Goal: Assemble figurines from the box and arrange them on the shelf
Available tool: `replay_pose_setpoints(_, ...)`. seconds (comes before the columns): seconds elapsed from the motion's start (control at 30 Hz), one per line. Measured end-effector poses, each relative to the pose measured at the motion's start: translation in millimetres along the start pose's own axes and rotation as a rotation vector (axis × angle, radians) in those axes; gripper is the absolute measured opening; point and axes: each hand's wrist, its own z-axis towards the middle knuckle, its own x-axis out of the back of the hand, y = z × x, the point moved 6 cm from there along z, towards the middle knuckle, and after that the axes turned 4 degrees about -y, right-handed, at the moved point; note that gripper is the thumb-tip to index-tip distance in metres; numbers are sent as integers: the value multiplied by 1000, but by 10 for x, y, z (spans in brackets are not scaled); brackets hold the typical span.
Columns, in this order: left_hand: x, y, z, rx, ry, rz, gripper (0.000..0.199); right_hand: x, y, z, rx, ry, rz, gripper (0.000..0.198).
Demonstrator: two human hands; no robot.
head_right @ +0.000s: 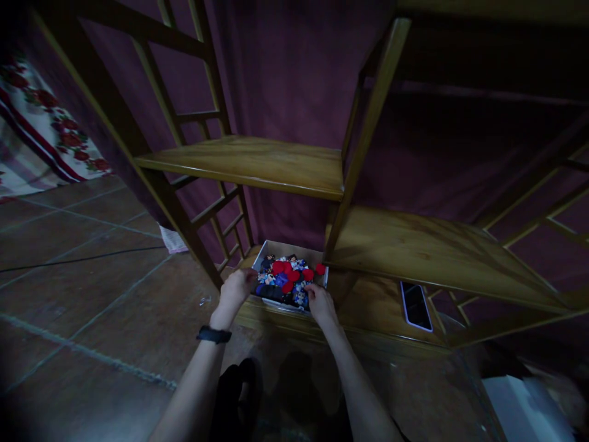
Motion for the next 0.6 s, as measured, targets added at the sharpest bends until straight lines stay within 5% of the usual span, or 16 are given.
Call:
replay_pose_setpoints(0.3, 60, 39, 54, -1, -2, -206, 26, -291, 10, 122, -152, -140, -298, 28)
replay_pose_setpoints(0.6, -23, 211, 28, -71, -14, -182, 24, -345, 132, 212, -181, -83, -54, 30)
